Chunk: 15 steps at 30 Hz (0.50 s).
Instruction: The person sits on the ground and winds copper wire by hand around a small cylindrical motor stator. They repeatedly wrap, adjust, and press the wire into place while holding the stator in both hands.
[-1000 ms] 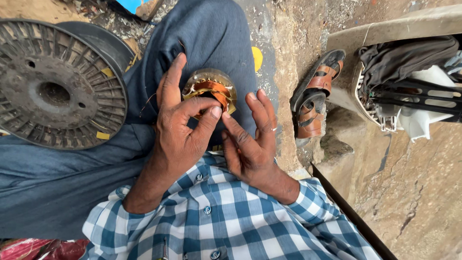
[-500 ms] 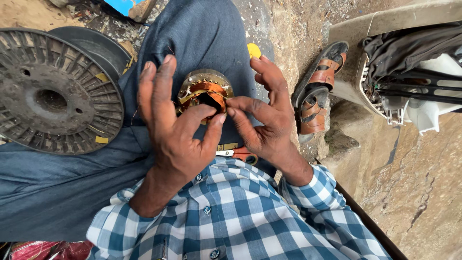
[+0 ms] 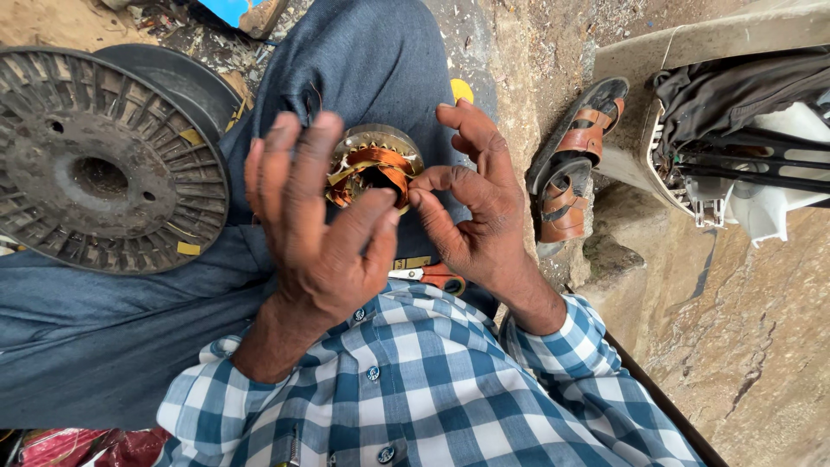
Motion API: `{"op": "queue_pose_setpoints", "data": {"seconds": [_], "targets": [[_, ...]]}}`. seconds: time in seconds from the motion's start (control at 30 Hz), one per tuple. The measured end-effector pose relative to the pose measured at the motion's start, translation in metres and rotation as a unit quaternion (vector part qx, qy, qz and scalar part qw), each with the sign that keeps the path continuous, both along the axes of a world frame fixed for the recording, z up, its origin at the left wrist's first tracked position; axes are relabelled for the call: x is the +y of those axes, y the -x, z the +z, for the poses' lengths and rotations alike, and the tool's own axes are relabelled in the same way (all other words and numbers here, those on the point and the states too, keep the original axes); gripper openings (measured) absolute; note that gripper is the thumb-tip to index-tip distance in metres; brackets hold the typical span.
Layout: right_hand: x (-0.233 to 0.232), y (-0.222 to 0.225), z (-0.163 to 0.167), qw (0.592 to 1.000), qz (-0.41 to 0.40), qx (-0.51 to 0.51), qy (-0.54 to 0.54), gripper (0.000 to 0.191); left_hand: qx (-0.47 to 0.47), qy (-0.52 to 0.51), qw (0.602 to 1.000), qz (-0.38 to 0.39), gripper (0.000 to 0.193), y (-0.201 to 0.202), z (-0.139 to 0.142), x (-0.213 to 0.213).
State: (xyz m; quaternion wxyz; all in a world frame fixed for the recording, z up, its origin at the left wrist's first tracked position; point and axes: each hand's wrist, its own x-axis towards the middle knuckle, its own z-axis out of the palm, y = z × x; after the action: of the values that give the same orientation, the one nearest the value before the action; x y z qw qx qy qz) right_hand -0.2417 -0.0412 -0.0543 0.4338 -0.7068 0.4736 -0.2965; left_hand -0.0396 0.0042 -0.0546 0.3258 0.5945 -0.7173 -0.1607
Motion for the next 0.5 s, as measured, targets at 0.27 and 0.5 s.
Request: {"op": "queue_pose_setpoints", "data": {"seconds": [0.27, 0.5], "targets": [[0.004, 0.002, -0.002, 0.999, -0.036, -0.027, -0.030, 0.013, -0.005, -0.075, 0.997, -0.004, 0.025, 0.004, 0.003, -0.005], [0.017, -0.001, -0.015, 0.987, -0.081, -0.098, -0.096, 0.014, 0.045, -0.131, 0.990, 0.006, 0.027, 0.011, 0.001, -0.012]]}}
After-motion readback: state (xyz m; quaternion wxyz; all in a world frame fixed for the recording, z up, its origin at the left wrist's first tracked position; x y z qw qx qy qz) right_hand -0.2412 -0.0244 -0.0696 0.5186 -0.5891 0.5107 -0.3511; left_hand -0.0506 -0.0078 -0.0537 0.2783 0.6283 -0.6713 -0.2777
